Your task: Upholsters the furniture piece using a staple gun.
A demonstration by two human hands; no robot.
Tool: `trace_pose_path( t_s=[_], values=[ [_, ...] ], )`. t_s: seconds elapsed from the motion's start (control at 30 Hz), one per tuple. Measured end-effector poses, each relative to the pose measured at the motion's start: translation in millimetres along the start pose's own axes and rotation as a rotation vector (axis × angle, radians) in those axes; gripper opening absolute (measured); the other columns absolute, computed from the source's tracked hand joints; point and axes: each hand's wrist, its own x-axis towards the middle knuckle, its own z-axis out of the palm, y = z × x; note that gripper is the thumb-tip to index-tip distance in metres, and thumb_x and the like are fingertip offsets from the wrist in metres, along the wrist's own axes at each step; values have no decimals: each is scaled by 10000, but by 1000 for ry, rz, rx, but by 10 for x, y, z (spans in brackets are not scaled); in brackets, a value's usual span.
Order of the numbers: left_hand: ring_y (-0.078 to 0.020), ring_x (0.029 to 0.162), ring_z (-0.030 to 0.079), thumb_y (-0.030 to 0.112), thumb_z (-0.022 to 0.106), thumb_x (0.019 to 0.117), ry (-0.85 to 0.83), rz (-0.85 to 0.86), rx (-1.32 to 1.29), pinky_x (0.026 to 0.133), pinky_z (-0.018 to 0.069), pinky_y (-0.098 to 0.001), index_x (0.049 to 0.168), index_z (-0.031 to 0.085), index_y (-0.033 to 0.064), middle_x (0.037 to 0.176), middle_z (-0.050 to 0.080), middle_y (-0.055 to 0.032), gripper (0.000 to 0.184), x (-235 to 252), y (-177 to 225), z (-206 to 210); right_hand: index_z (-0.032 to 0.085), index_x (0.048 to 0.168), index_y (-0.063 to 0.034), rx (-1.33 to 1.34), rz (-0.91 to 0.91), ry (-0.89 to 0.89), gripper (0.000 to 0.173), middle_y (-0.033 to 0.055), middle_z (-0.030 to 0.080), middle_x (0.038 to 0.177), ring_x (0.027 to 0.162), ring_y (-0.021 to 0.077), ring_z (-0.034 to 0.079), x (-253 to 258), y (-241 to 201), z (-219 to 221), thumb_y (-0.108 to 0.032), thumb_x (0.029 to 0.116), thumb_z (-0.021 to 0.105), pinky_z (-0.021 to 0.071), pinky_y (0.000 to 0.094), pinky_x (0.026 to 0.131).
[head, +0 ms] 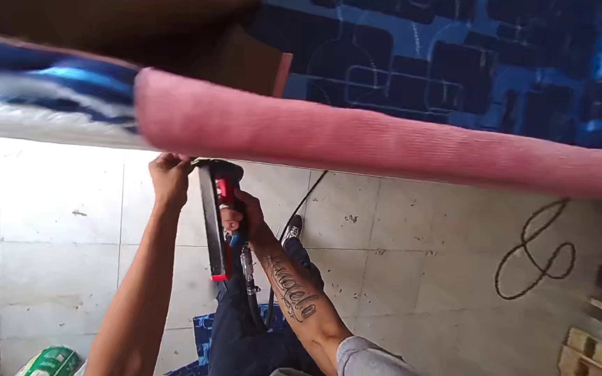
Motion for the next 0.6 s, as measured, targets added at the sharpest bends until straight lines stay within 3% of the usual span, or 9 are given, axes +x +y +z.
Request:
trace_pose_path(
  t_s=[0.07,0.17,0.23,0.33,0.4,0.47,0.53,0.6],
  values=[
    [-95,859,728,-34,566,931,-47,-85,100,747,629,-308,943,589,54,959,751,10,93,-314,-229,3,581,1196,-173,-187,7,94,269,84,724,1011,509,91,572,-419,-163,90,-307,1031,416,501,224,454],
    [-94,919,724,4,537,937,-173,-162,142,778,628,-315,1000,601,52,998,741,20,102,-815,-588,377,551,1204,-173,-269,-55,146,257,110,707,973,462,109,542,-1222,-441,171,-278,1009,421,470,243,405],
    [-123,934,721,34,553,929,-314,-160,76,817,625,-346,1038,632,30,1003,745,-7,134,-1153,-794,889,590,1161,-166,-258,-121,111,251,102,707,936,444,102,535,-1854,-648,212,-292,976,476,469,239,396],
    [-126,979,730,45,528,967,-532,-149,-37,870,618,-327,1180,602,-18,1070,754,-32,234,-1683,-804,2189,626,1135,-190,-236,-270,49,240,84,721,963,470,97,570,-2874,-1067,200,-343,969,544,489,232,413],
    [-198,1107,703,40,524,957,-684,-172,-135,938,597,-372,1384,443,-58,1261,688,-112,446,-1970,-776,3250,637,1126,-217,-245,-377,42,244,67,734,976,469,81,572,-3543,-1442,178,-394,969,578,489,215,410],
    [-253,1227,646,80,603,949,-812,-163,-207,984,574,-422,1494,308,-31,1420,584,-150,630,-2253,-778,4337,672,1099,-231,-207,-464,9,266,42,743,941,463,62,573,-4157,-1851,83,-446,946,644,491,201,407],
    [-300,1265,614,65,681,904,-844,-164,-296,1007,559,-469,1461,329,-33,1442,553,-191,666,-2570,-814,5488,717,1086,-216,-139,-519,-57,283,18,750,894,479,53,601,-4775,-2371,-47,-451,935,674,512,191,430],
    [-323,1248,613,21,741,862,-875,-173,-331,1029,544,-520,1389,440,-42,1360,603,-199,610,-2884,-931,6393,727,1115,-185,-60,-586,-107,309,3,749,884,513,53,626,-5343,-2736,-164,-437,950,659,529,188,461]
  ],
)
